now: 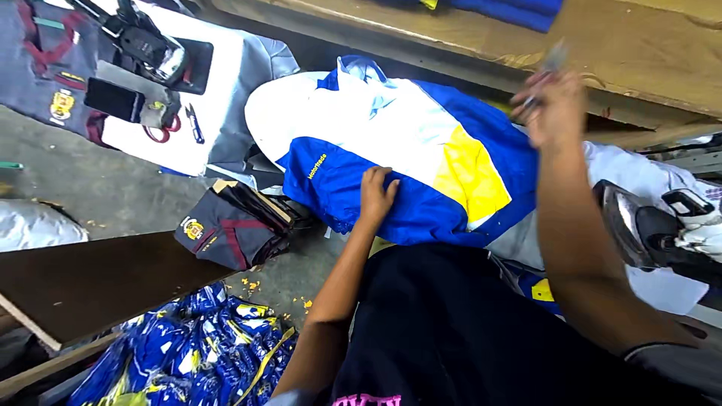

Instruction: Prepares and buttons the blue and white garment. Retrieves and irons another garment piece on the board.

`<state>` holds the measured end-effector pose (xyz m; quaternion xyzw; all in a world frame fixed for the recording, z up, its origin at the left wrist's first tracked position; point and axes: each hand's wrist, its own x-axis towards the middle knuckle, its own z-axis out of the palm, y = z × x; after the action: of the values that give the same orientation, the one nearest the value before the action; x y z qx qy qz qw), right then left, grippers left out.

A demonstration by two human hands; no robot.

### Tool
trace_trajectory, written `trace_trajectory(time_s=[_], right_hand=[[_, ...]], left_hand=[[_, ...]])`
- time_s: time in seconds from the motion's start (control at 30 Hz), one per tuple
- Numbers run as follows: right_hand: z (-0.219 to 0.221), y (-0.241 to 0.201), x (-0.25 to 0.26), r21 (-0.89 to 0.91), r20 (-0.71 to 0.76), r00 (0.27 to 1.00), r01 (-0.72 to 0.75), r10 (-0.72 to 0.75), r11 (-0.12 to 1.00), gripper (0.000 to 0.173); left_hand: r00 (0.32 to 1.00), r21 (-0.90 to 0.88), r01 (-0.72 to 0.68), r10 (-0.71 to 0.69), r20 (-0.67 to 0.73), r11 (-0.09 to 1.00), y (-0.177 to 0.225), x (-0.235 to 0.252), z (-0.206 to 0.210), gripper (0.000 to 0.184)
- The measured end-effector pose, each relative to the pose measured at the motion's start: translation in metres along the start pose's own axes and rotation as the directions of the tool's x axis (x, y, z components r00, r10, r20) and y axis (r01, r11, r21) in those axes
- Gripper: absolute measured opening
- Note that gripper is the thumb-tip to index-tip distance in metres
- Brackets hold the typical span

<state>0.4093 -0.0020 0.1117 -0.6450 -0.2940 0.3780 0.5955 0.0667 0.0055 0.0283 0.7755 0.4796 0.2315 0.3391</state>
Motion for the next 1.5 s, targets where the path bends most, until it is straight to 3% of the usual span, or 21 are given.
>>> trace_trajectory(time_s=[0.07, 0.13, 0.3, 0.43, 0.57, 0.7, 0.77, 0.83, 0.87, 0.93, 0.97, 1.0, 1.03, 1.1, 1.2, 1.27, 1.33, 1.4, 1.5], right_hand=[[0.042, 0.032, -0.044, -0.003, 0.203, 0.973, -0.108, 0.106, 0.994, 0.019], [0.07, 0.068, -0.074, -0.084, 0.31, 0.929, -0.186, 0.203, 0.979, 0.015], [0.09, 0.107, -0.104, -0.165, 0.328, 0.89, -0.277, 0.318, 0.947, 0.012], [0.086, 0.114, -0.108, -0.232, 0.312, 0.904, -0.226, 0.292, 0.946, 0.013], [0.091, 0.118, -0.114, -0.289, 0.304, 0.936, -0.087, 0.177, 0.953, 0.018], [0.097, 0.107, -0.12, -0.316, 0.342, 0.926, -0.048, 0.161, 0.947, 0.033], [0.098, 0.099, -0.118, -0.311, 0.354, 0.922, -0.043, 0.157, 0.95, 0.036], [0.097, 0.095, -0.114, -0.306, 0.358, 0.924, -0.02, 0.134, 0.952, 0.036], [0.096, 0.093, -0.112, -0.308, 0.355, 0.927, -0.003, 0.118, 0.951, 0.035], [0.095, 0.086, -0.107, -0.338, 0.338, 0.936, 0.018, 0.103, 0.941, 0.033], [0.096, 0.082, -0.106, -0.373, 0.317, 0.943, 0.022, 0.105, 0.928, 0.03], [0.096, 0.078, -0.105, -0.41, 0.296, 0.949, 0.028, 0.104, 0.912, 0.026], [0.096, 0.076, -0.103, -0.445, 0.285, 0.954, 0.045, 0.094, 0.895, 0.023], [0.097, 0.075, -0.097, -0.485, 0.299, 0.954, 0.138, 0.016, 0.863, 0.023], [0.102, 0.071, -0.078, -0.533, 0.351, 0.925, 0.322, -0.142, 0.783, 0.029], [0.108, 0.064, -0.064, -0.56, 0.346, 0.921, 0.355, -0.178, 0.748, 0.03], [0.113, 0.059, -0.054, -0.567, 0.33, 0.935, 0.305, -0.129, 0.765, 0.03], [0.115, 0.06, -0.051, -0.568, 0.316, 0.948, 0.216, -0.032, 0.794, 0.031], [0.114, 0.067, -0.054, -0.602, 0.297, 0.955, 0.173, 0.018, 0.779, 0.029]], left_hand=[[0.999, 0.001, 0.044, -0.044, 0.004, 0.999, -0.001, 0.012, 0.016, 0.036], [0.996, 0.003, 0.091, -0.091, -0.006, 0.996, -0.002, 0.02, 0.025, 0.027], [0.987, -0.134, 0.134, -0.145, -0.073, 0.982, -0.013, 0.015, 0.027, 0.016], [0.979, -0.243, 0.154, -0.182, -0.095, 0.958, -0.015, -0.002, 0.02, 0.016], [0.96, -0.324, 0.194, -0.247, -0.131, 0.926, -0.015, -0.023, 0.01, 0.016], [0.926, -0.337, 0.245, -0.322, -0.198, 0.909, -0.026, -0.061, -0.027, 0.018], [0.862, -0.327, 0.38, -0.46, -0.213, 0.865, -0.056, -0.094, -0.046, 0.02], [0.781, -0.121, 0.608, -0.618, -0.089, 0.785, -0.1, -0.138, -0.061, 0.025], [0.7, 0.127, 0.703, -0.712, 0.046, 0.7, -0.115, -0.16, -0.068, 0.032], [0.44, 0.551, 0.689, -0.876, 0.198, 0.471, -0.124, -0.187, -0.072, 0.065], [0.356, 0.62, 0.68, -0.916, 0.187, 0.391, -0.123, -0.193, -0.071, 0.076], [0.343, 0.59, 0.72, -0.926, 0.156, 0.366, -0.119, -0.194, -0.07, 0.082], [0.404, 0.503, 0.766, -0.908, 0.107, 0.4, -0.109, -0.19, -0.071, 0.083], [0.611, 0.312, 0.759, -0.791, -0.039, 0.571, -0.082, -0.168, -0.07, 0.074], [0.836, 0.245, 0.548, -0.515, -0.189, 0.8, -0.044, -0.112, -0.066, 0.052], [0.935, 0.2, 0.349, -0.326, -0.137, 0.916, -0.019, -0.069, -0.061, 0.04], [0.989, 0.1, 0.14, -0.134, -0.064, 0.985, 0.007, -0.026, -0.05, 0.033], [0.999, -0.003, -0.008, 0.008, -0.052, 1.0, 0.023, 0.016, -0.031, 0.03], [0.998, -0.008, -0.027, 0.027, -0.06, 1.0, 0.024, 0.067, 0.001, 0.036]])
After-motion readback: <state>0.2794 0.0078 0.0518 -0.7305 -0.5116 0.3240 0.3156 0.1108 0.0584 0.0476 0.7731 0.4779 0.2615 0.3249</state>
